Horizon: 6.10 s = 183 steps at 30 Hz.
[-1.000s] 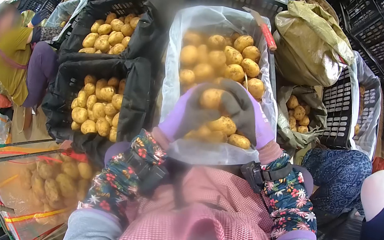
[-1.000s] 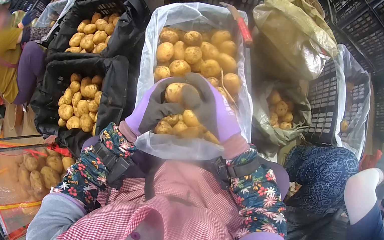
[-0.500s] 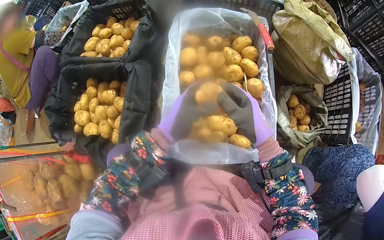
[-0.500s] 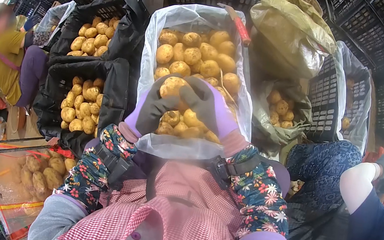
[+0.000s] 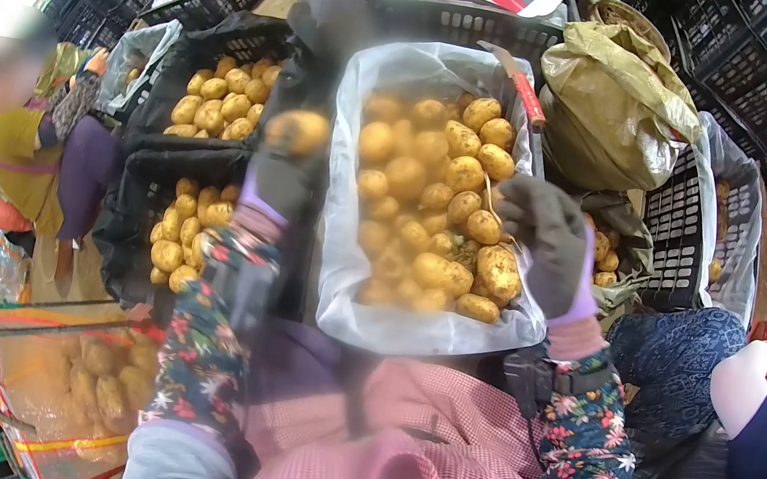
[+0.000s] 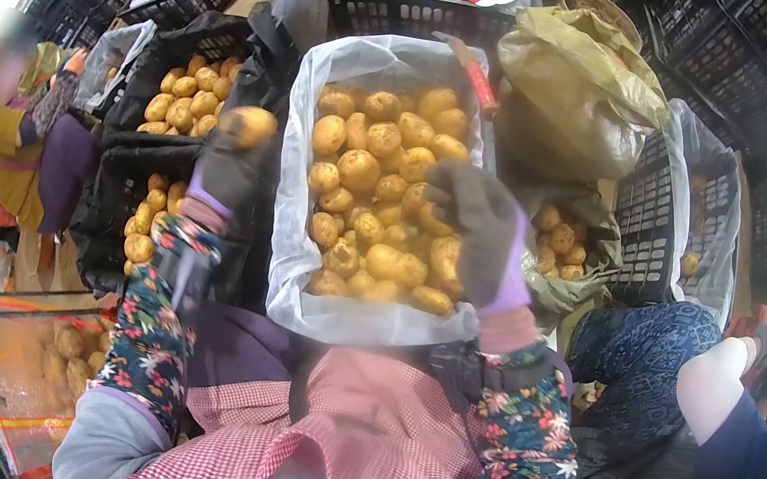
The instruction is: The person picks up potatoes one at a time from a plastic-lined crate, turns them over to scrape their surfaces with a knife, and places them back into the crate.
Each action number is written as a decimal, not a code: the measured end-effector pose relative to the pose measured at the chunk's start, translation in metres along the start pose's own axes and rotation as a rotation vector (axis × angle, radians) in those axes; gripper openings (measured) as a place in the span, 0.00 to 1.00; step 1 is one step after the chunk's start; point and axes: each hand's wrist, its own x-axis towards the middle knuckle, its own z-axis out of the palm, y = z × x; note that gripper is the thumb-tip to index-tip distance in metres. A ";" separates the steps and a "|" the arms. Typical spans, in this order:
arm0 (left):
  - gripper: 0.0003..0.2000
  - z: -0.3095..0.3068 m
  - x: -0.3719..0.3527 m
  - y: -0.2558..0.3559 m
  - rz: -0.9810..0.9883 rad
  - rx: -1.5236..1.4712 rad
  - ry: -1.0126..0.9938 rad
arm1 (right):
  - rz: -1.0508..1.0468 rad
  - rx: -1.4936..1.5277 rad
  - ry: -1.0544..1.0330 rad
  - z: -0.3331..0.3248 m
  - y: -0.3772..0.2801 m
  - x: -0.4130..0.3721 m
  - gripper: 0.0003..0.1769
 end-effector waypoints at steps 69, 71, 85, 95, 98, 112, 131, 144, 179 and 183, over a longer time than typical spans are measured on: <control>0.29 0.139 -0.079 0.075 -0.040 -0.202 -0.421 | -0.186 -0.256 -0.247 0.020 0.060 0.003 0.19; 0.29 0.134 -0.076 0.072 -0.016 -0.228 -0.448 | -0.374 -0.382 -0.274 0.024 0.064 -0.006 0.23; 0.36 0.138 -0.079 0.059 0.414 0.023 -0.340 | 0.135 0.043 -0.348 0.016 0.059 0.011 0.27; 0.32 0.124 -0.078 0.063 -0.200 -0.268 -0.417 | 0.041 -0.058 -0.415 0.020 0.057 0.007 0.34; 0.30 0.123 -0.076 0.061 -0.195 -0.281 -0.431 | 0.020 -0.064 -0.434 0.020 0.058 0.008 0.35; 0.37 0.131 -0.086 0.055 0.035 0.088 -0.281 | -0.076 -0.398 -0.297 0.027 0.070 0.003 0.28; 0.23 0.032 -0.020 0.056 -0.068 -0.538 0.344 | -0.290 -1.377 -0.229 -0.018 0.115 0.174 0.17; 0.18 0.099 -0.056 0.065 -0.038 -0.523 0.041 | -0.293 -1.430 -0.466 0.147 0.192 0.214 0.32; 0.42 0.140 -0.079 0.083 0.166 0.465 -0.274 | -0.046 -0.460 -0.365 0.043 0.051 0.014 0.29; 0.39 0.143 -0.078 0.090 -0.007 0.028 -0.297 | -0.004 -0.526 -0.271 0.038 0.051 0.020 0.26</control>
